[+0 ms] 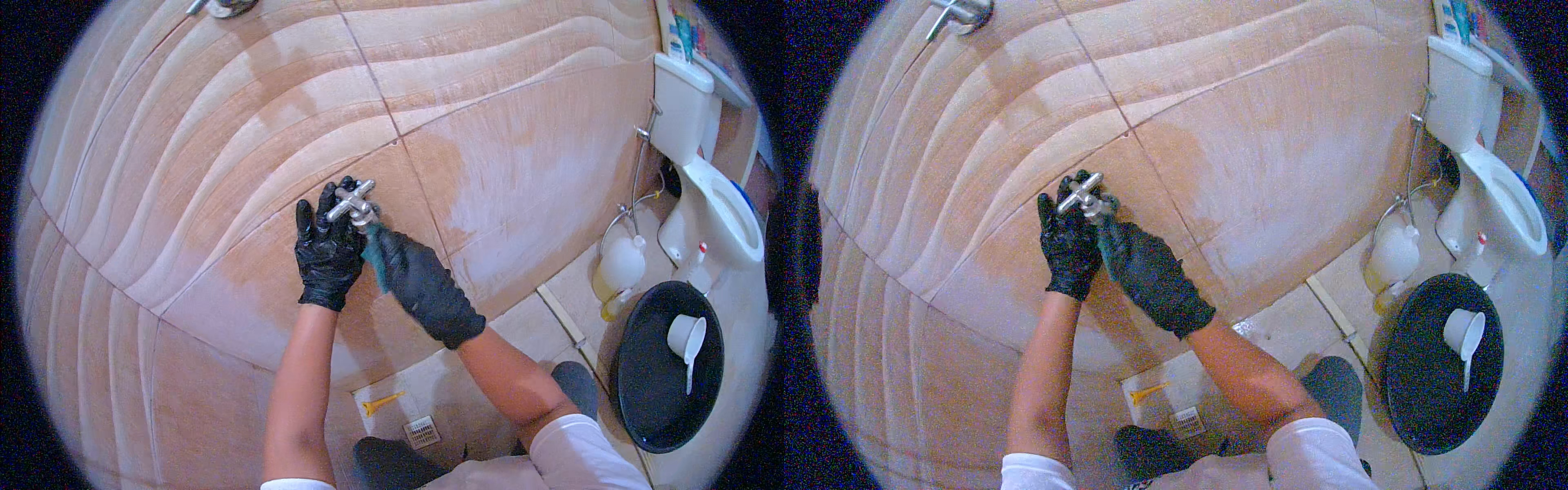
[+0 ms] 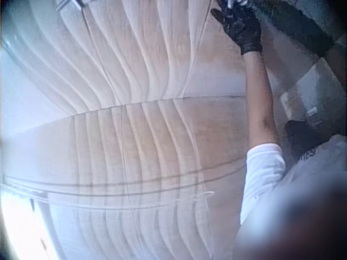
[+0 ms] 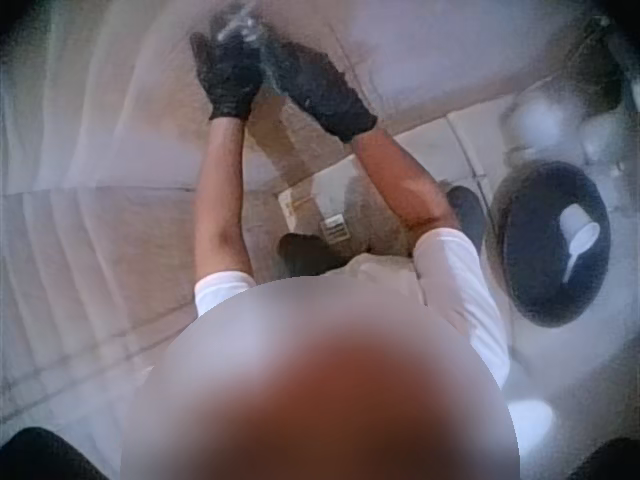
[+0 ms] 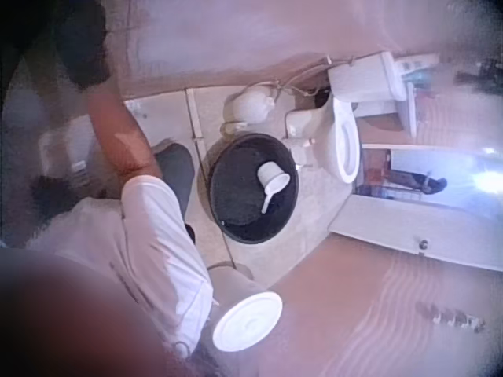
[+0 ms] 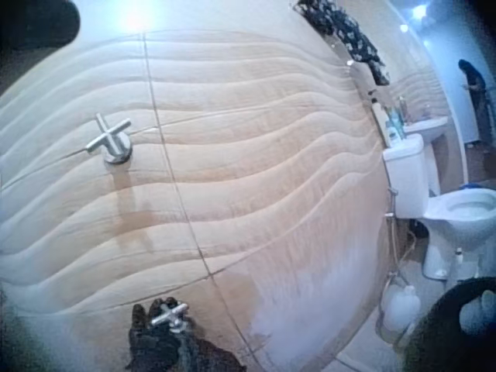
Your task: The person cleans a bathroom faucet by applying liquid cleaner from a bottle onto a sponge and scrubbing all surfaces of the faucet handle and spout by hand.
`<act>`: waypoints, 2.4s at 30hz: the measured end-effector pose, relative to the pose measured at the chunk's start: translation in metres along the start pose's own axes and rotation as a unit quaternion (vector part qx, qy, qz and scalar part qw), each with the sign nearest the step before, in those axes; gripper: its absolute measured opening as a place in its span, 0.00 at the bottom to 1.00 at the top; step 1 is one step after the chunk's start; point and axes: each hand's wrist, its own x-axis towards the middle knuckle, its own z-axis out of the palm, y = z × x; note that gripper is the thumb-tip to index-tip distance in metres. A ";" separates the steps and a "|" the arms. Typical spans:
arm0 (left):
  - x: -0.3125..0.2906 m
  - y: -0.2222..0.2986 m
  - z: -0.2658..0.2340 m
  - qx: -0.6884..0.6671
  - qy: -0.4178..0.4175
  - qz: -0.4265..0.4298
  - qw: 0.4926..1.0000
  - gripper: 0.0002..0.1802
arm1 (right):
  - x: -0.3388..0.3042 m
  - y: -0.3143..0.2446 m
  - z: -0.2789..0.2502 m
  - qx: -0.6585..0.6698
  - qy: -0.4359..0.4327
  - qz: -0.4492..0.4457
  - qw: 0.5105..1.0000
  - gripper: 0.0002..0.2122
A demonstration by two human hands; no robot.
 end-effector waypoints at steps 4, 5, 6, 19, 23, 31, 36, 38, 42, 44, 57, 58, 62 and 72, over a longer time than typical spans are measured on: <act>0.003 0.005 -0.007 0.424 -0.020 0.102 0.900 0.23 | 0.010 0.002 -0.014 0.300 -0.166 0.181 0.922 0.10; 0.003 0.008 -0.009 0.420 -0.026 0.095 0.902 0.23 | 0.007 -0.004 -0.009 0.331 -0.134 0.178 0.917 0.11; 0.001 0.009 -0.010 0.425 -0.014 0.135 0.895 0.22 | -0.001 -0.006 -0.004 0.360 -0.105 0.180 0.909 0.12; 0.001 0.014 -0.005 0.346 -0.009 0.113 0.931 0.20 | 0.005 0.025 0.005 0.114 -0.031 0.060 0.991 0.10; -0.005 0.011 -0.014 0.391 -0.005 0.125 0.912 0.21 | -0.015 0.006 0.012 0.143 -0.030 0.150 0.978 0.13; -0.004 0.018 -0.014 0.298 -0.012 0.117 0.947 0.17 | -0.002 -0.026 0.022 -0.118 0.118 0.101 0.981 0.12; -0.010 0.011 -0.038 0.393 0.035 0.182 0.901 0.21 | 0.001 -0.006 0.020 0.120 0.110 0.158 0.974 0.14; -0.012 0.010 -0.061 0.413 0.085 0.155 0.894 0.24 | 0.001 -0.026 0.018 0.085 0.112 0.171 0.975 0.14; -0.012 0.010 -0.084 0.396 0.084 0.185 0.896 0.25 | -0.007 -0.025 0.020 -0.368 0.135 -0.026 0.920 0.14; -0.014 0.009 -0.082 0.403 0.083 0.202 0.889 0.25 | -0.007 -0.022 0.019 -0.423 0.132 -0.066 0.894 0.13; -0.081 0.053 -0.013 0.065 0.197 -0.091 0.974 0.19 | -0.075 -0.011 -0.016 -0.183 0.068 0.004 0.981 0.21; -0.103 0.068 0.014 -0.075 0.166 -0.214 0.960 0.20 | -0.082 -0.007 -0.013 -0.159 0.029 0.006 0.987 0.20; -0.138 0.064 0.059 -0.389 0.121 -0.351 0.843 0.15 | -0.088 0.003 -0.006 -0.245 -0.141 -0.144 0.948 0.19; -0.065 0.080 0.047 -0.242 0.287 -0.173 0.911 0.12 | 0.095 -0.066 -0.053 -0.334 0.046 -0.338 0.879 0.14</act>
